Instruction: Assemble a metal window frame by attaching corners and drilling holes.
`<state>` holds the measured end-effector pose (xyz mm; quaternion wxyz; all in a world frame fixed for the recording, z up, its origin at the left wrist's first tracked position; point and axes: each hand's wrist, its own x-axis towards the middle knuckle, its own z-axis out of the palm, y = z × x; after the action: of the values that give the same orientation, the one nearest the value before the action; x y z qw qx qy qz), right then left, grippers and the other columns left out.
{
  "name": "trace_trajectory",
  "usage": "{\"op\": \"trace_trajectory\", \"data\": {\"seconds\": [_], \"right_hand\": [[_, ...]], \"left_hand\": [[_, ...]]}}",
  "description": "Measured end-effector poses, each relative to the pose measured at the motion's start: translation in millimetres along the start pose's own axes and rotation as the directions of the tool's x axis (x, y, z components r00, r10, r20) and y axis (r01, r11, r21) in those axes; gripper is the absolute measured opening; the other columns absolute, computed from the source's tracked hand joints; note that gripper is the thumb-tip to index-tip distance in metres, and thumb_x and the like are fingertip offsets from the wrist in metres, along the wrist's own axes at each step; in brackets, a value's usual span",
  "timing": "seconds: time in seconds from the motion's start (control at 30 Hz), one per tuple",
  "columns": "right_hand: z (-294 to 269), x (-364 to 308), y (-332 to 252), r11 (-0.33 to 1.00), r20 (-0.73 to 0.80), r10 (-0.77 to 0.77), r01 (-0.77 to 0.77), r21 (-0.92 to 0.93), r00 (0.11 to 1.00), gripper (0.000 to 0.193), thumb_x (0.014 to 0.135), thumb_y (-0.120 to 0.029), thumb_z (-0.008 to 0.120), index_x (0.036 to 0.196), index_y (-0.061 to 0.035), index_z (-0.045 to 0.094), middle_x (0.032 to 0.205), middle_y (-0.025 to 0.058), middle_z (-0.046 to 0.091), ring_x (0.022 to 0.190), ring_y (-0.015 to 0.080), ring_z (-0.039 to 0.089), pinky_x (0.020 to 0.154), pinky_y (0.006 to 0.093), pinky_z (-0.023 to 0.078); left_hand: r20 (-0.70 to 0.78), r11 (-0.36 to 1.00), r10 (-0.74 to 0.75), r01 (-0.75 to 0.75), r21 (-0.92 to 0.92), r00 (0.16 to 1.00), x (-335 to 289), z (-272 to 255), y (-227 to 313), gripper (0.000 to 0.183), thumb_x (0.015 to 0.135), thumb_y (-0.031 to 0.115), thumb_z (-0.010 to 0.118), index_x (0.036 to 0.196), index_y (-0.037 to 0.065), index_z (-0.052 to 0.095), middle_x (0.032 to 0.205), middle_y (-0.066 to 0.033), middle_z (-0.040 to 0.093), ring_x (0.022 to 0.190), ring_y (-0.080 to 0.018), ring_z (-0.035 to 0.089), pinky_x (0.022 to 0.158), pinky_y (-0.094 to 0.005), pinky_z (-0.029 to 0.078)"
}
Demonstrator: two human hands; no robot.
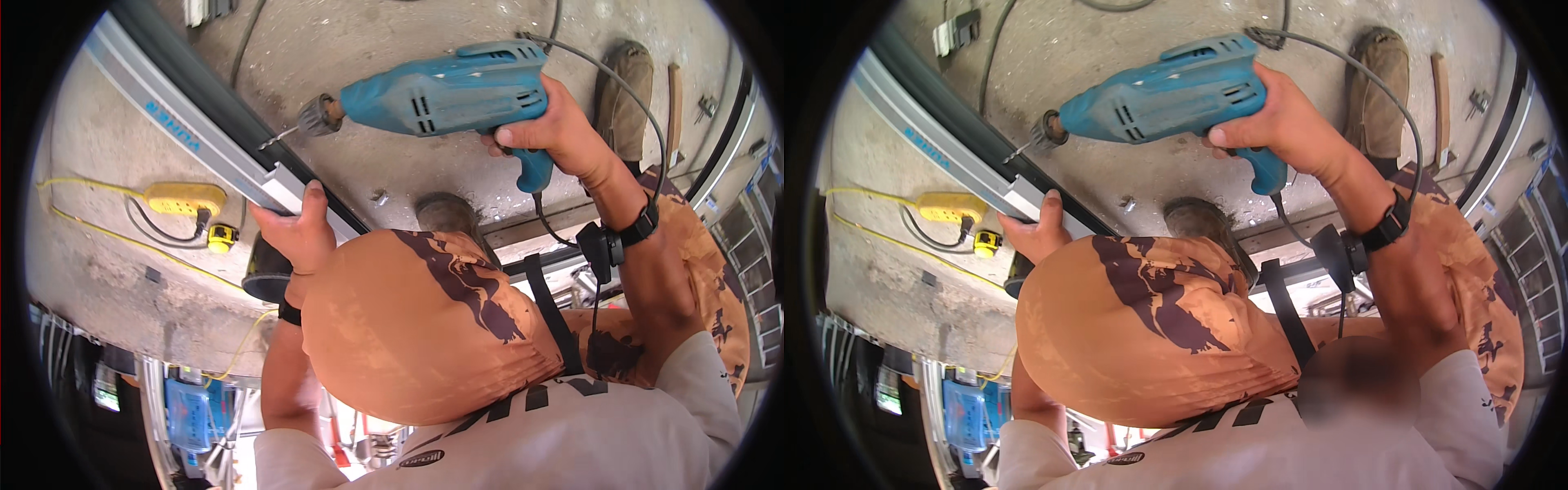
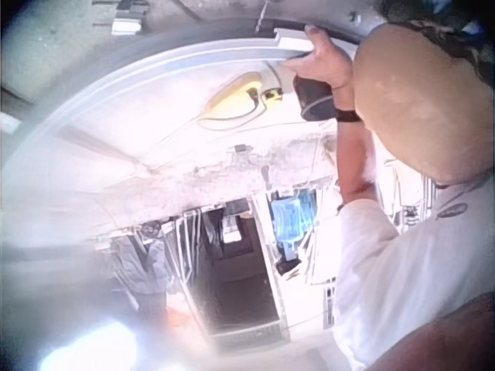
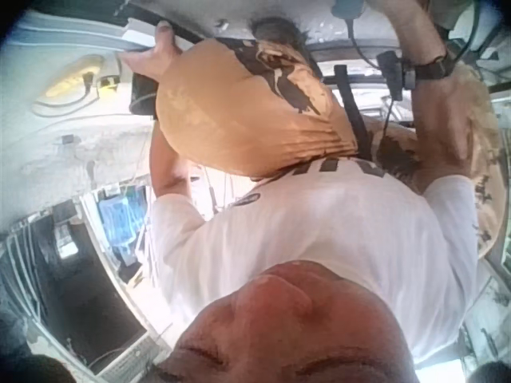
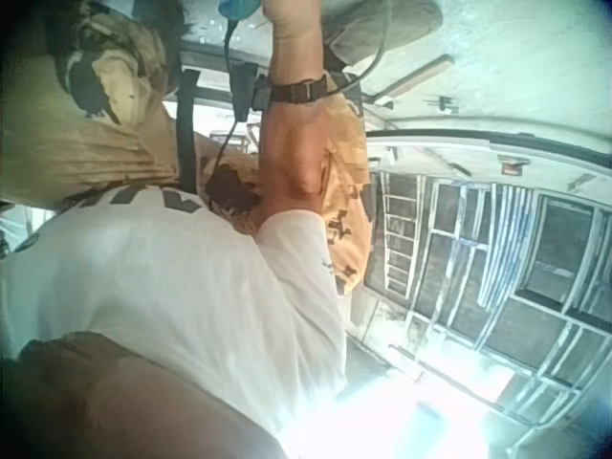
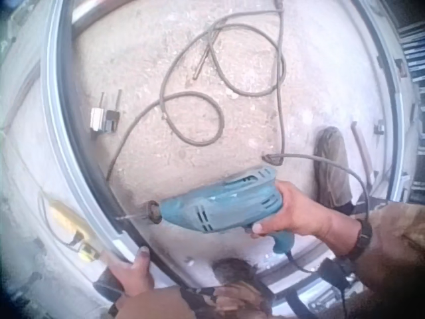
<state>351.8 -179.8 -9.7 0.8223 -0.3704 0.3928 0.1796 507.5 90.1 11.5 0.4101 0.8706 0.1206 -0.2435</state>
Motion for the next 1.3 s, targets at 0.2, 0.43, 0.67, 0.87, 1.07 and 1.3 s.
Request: {"op": "trace_trajectory", "data": {"seconds": [0.2, 0.43, 0.67, 0.87, 1.07, 1.3], "right_hand": [[5, -3, 0, 0.998, -0.034, 0.045, -0.043, 0.046, 0.998, 0.049, 0.076, -0.001, 0.075, 0.118, 0.0012, 0.051, 0.09, 0.0116, 0.066, 0.074, 0.0183, 0.064, 0.065, 0.0314, 0.054], [3, 4, -11, 0.997, -0.033, 0.012, -0.015, -0.081, 0.999, 0.048, 0.075, -0.003, 0.077, 0.116, 0.0012, 0.052, 0.085, 0.0119, 0.066, 0.07, 0.018, 0.063, 0.062, 0.0302, 0.053], [5, 8, -17, 0.991, -0.044, 0.024, -0.029, -0.129, 0.999, 0.05, 0.072, -0.016, 0.082, 0.111, 0.0022, 0.057, 0.082, 0.0106, 0.065, 0.07, 0.0189, 0.063, 0.062, 0.0301, 0.051], [9, 4, -20, 0.992, -0.066, 0.019, -0.027, -0.125, 0.998, 0.051, 0.071, -0.016, 0.083, 0.112, 0.002, 0.057, 0.082, 0.011, 0.065, 0.069, 0.0192, 0.063, 0.062, 0.0308, 0.052], [16, 9, -14, 0.99, -0.047, 0.037, -0.043, -0.133, 0.998, 0.051, 0.071, -0.016, 0.082, 0.112, 0.0022, 0.057, 0.082, 0.0106, 0.065, 0.069, 0.0196, 0.063, 0.062, 0.031, 0.052], [16, 11, -16, 0.995, -0.031, 0.016, -0.019, -0.1, 0.999, 0.043, 0.074, -0.005, 0.077, 0.111, 0.003, 0.056, 0.085, 0.0123, 0.066, 0.069, 0.0191, 0.064, 0.063, 0.0306, 0.053]], "left_hand": [[0.014, 0.981, 0.08, -0.082, 0.173, 0.997, 2, -7, -10, 0.058, 0.07, 0.013, 0.075, 0.118, -0.005, 0.047, 0.097, -0.0146, 0.063, 0.086, -0.0195, 0.06, 0.08, -0.0342, 0.05], [0.012, 0.984, 0.028, -0.03, 0.176, 1.0, 2, -6, -3, 0.05, 0.069, 0.014, 0.076, 0.107, -0.003, 0.049, 0.089, -0.0139, 0.065, 0.08, -0.021, 0.063, 0.076, -0.0346, 0.051], [0.007, 0.976, 0.013, -0.014, 0.217, 1.0, 2, -7, -1, 0.049, 0.069, 0.017, 0.076, 0.105, -0.003, 0.049, 0.089, -0.0158, 0.066, 0.08, -0.0245, 0.065, 0.075, -0.0347, 0.051], [0.019, 0.958, 0.068, -0.07, 0.278, 0.998, 4, -9, -7, 0.048, 0.069, 0.018, 0.076, 0.103, -0.002, 0.049, 0.086, -0.0166, 0.066, 0.077, -0.0279, 0.066, 0.074, -0.0365, 0.052], [0.04, 0.965, 0.038, -0.047, 0.258, 0.998, 5, -9, -5, 0.048, 0.07, 0.02, 0.076, 0.102, -0.003, 0.048, 0.085, -0.0184, 0.066, 0.077, -0.0316, 0.067, 0.073, -0.0383, 0.052], [0.06, 0.954, 0.041, -0.057, 0.295, 0.997, 6, -11, -7, 0.054, 0.07, 0.023, 0.075, 0.104, -0.005, 0.045, 0.084, -0.0229, 0.066, 0.077, -0.0378, 0.067, 0.071, -0.0415, 0.052]]}}
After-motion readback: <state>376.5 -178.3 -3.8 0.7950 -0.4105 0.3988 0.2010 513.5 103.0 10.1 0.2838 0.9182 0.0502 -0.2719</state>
